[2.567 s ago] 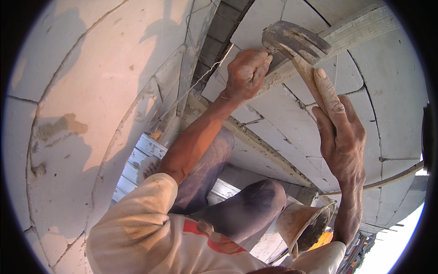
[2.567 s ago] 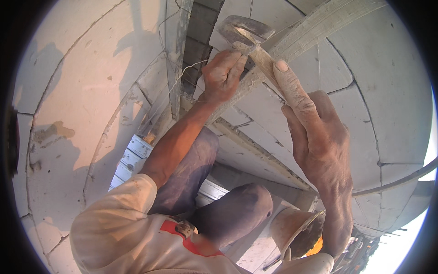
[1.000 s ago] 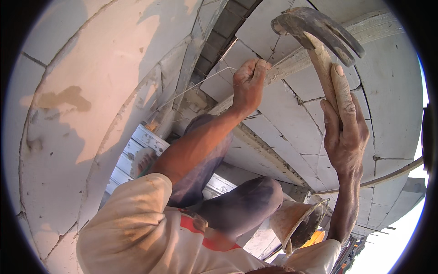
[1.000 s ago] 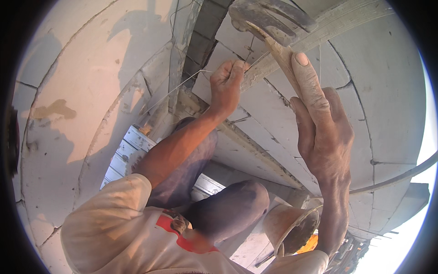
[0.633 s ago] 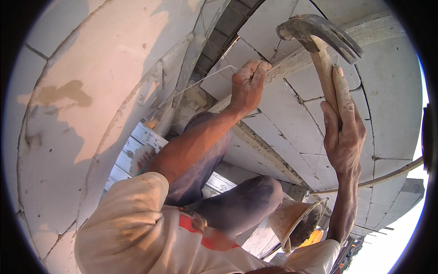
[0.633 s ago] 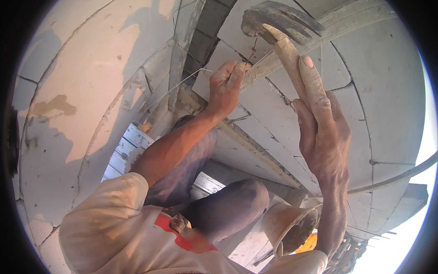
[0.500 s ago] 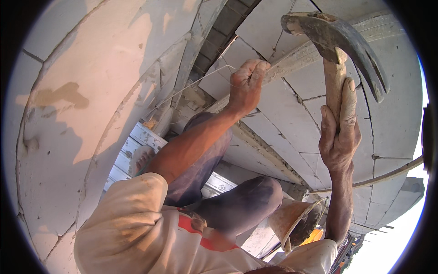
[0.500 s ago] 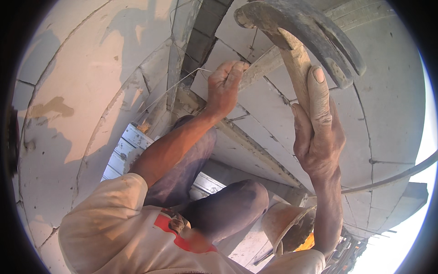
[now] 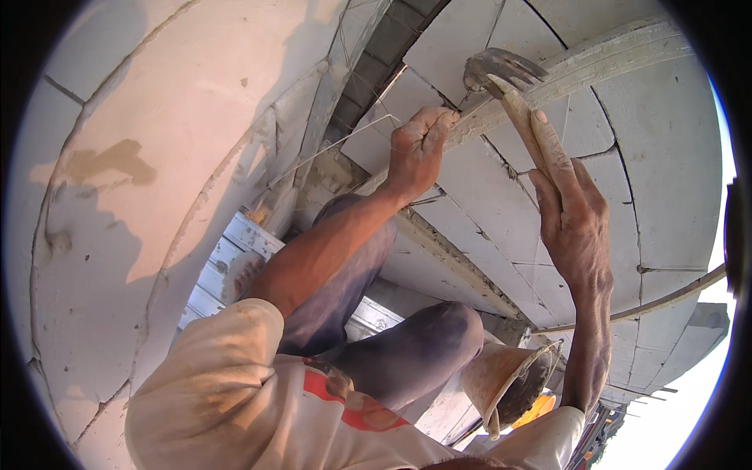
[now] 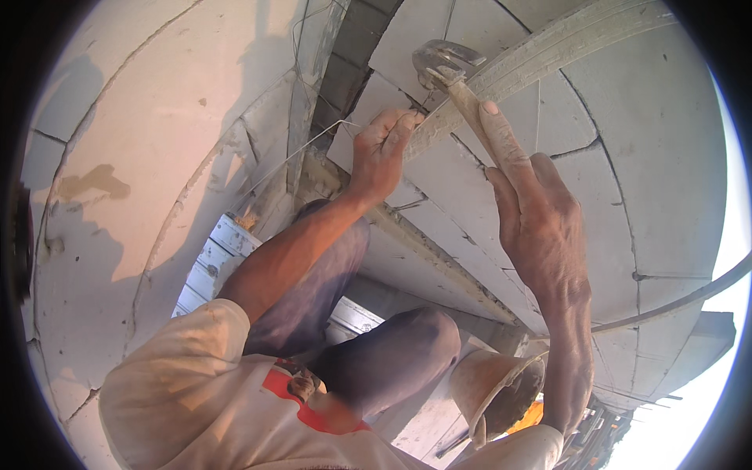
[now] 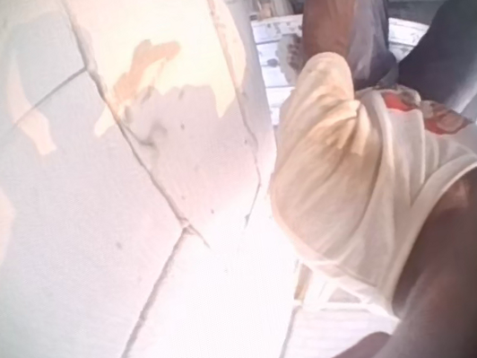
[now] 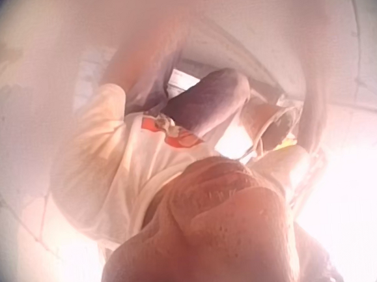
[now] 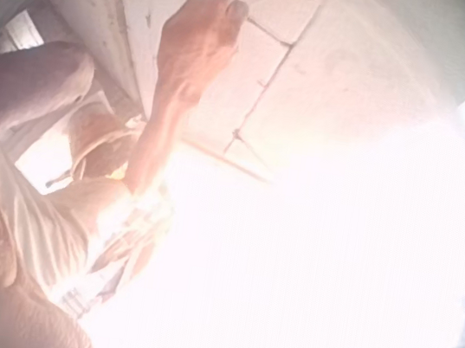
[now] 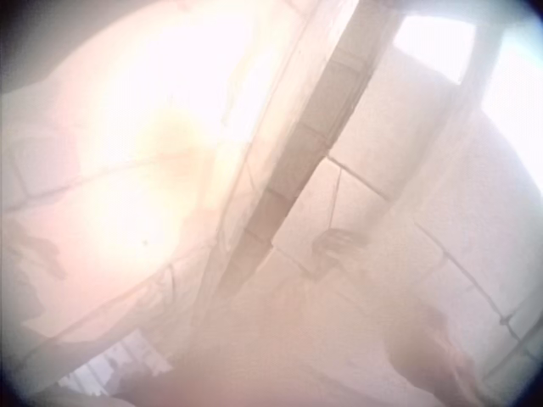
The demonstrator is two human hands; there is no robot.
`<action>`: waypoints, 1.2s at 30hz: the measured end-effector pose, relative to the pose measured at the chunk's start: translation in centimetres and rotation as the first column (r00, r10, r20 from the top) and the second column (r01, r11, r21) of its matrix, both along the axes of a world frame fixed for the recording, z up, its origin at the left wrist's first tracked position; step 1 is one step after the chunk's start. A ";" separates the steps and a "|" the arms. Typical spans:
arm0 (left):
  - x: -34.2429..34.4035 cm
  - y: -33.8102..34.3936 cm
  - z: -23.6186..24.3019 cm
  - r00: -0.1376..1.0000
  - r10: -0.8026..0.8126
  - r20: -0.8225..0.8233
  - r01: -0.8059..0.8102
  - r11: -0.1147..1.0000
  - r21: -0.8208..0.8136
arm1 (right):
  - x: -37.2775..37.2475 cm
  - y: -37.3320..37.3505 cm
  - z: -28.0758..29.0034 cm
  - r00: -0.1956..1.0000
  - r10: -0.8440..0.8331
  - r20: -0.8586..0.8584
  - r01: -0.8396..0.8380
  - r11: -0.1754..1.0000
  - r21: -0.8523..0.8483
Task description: The person is working on a construction site, installing white tiles on a wall. They use a hammer to secure wires, scoop cement from a bucket with a trowel, and apply it to the tiles before placing them on the wall.
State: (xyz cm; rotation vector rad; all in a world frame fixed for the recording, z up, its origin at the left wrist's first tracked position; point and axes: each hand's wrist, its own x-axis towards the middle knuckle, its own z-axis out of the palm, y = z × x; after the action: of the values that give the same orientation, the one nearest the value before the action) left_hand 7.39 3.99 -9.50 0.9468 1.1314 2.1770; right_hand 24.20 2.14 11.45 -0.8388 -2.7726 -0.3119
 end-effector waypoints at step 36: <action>-0.4 0.4 -1.4 0.992 0.103 -0.075 -0.098 0.993 0.058 | -0.7 -0.2 -2.5 0.999 -0.012 -0.048 0.017 0.994 0.103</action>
State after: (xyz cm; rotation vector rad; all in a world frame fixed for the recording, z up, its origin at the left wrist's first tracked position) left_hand 6.97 4.39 -10.86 1.0262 1.1854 2.2791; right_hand 23.55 1.91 8.98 -0.8301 -2.6817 -0.4289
